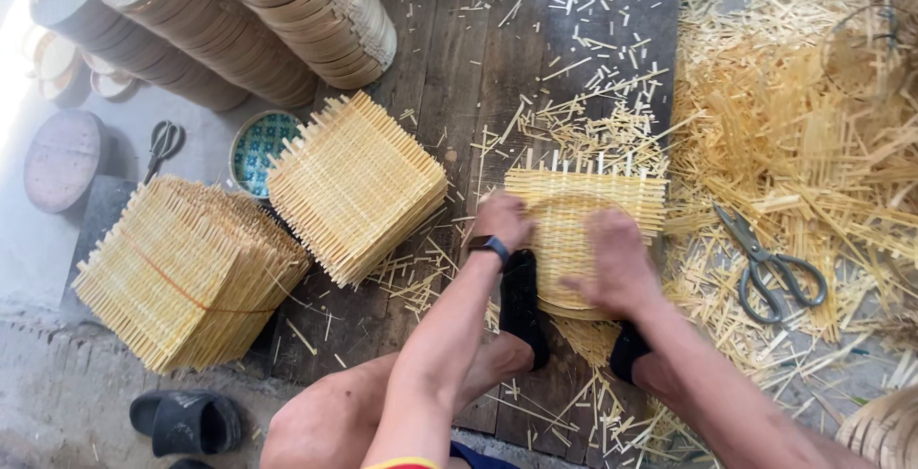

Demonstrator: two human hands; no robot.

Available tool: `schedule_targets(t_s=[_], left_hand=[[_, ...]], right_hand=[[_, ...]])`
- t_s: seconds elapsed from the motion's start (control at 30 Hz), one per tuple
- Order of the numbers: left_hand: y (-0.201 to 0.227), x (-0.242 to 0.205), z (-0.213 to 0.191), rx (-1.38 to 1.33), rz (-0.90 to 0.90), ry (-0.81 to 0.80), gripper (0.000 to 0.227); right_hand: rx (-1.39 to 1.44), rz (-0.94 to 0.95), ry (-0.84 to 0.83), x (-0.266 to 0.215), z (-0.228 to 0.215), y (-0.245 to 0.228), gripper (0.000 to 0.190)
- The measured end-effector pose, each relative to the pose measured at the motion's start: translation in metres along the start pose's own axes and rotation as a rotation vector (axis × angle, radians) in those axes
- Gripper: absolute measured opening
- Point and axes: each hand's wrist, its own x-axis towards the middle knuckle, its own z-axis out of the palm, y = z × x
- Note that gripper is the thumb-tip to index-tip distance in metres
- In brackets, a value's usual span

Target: The person sits on the floor and repeatedly places a bamboo tray over a wooden form, then uses shears to trim the excess bamboo strips around the edge. After trimming, the person removes the form and stacks the finished tray with others.

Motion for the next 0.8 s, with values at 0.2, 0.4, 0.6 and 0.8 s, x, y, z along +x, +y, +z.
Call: schedule_targets(t_s=[0.2,0.4,0.6,0.8], left_hand=[[0.034,0.049,0.035,0.057,0.63,0.094,0.041],[0.022,0.044,0.051,-0.085,0.298,0.011,0.038],[0.044,0.047,0.031,-0.099,0.2,-0.065,0.033],[0.042,0.048,0.039,-0.14,0.182,-0.068,0.032]], right_hand=[[-0.223,-0.221,0.08,-0.009,0.042,-0.054,0.098],[-0.113,-0.271,0.177,-0.01,0.064,-0.044,0.095],[-0.259,-0.109,0.031,-0.003,0.061,-0.059,0.095],[-0.213,-0.193,0.26,-0.003,0.089,-0.053,0.088]])
